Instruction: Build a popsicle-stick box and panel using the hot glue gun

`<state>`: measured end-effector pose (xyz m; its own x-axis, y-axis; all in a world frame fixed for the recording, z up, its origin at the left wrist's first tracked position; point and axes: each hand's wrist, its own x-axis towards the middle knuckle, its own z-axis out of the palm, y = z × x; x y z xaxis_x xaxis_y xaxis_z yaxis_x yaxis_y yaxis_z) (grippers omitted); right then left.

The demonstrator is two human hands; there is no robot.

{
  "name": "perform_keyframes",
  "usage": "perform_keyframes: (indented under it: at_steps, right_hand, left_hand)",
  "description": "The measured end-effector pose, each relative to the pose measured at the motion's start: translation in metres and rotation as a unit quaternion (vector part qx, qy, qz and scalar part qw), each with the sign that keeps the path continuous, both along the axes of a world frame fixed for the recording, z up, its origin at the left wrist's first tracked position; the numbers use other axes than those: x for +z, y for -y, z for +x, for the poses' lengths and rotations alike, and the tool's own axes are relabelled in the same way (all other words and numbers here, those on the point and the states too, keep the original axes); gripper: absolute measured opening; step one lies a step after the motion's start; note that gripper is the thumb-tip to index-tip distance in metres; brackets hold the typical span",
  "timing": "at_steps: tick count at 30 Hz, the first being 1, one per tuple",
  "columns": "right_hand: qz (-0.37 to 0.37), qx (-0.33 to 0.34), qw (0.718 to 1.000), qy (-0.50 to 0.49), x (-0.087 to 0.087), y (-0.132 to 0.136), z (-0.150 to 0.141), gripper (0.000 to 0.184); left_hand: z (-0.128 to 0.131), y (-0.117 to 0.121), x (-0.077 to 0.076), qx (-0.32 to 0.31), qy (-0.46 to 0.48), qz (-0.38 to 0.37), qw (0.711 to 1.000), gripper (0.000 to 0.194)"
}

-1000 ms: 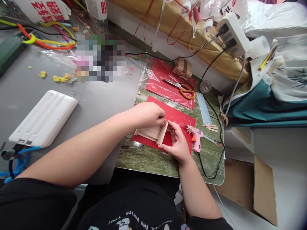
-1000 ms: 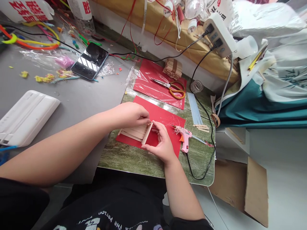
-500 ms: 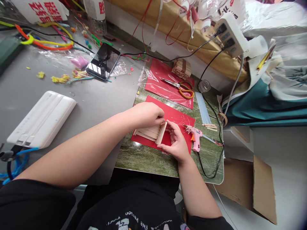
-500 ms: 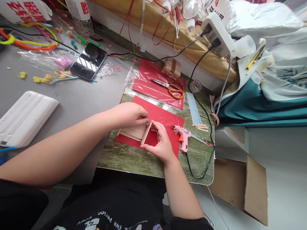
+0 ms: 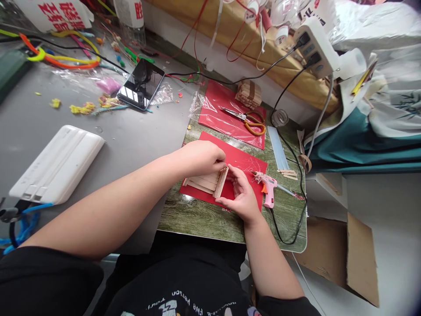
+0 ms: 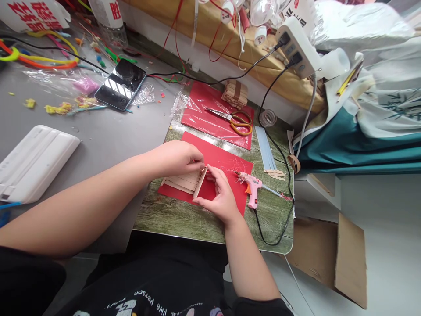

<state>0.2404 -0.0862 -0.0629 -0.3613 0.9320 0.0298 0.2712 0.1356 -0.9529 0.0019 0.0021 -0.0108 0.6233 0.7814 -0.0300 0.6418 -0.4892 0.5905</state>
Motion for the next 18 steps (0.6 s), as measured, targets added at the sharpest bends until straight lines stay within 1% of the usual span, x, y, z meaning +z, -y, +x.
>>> perform_keyframes:
  at_steps: [18]
  right_hand:
    - [-0.004,0.0,1.0,0.003,0.0028,0.0009,-0.0002,0.101]
  left_hand:
    - [-0.0008,-0.002,-0.0035,-0.008,0.018,-0.004,1.0,0.031]
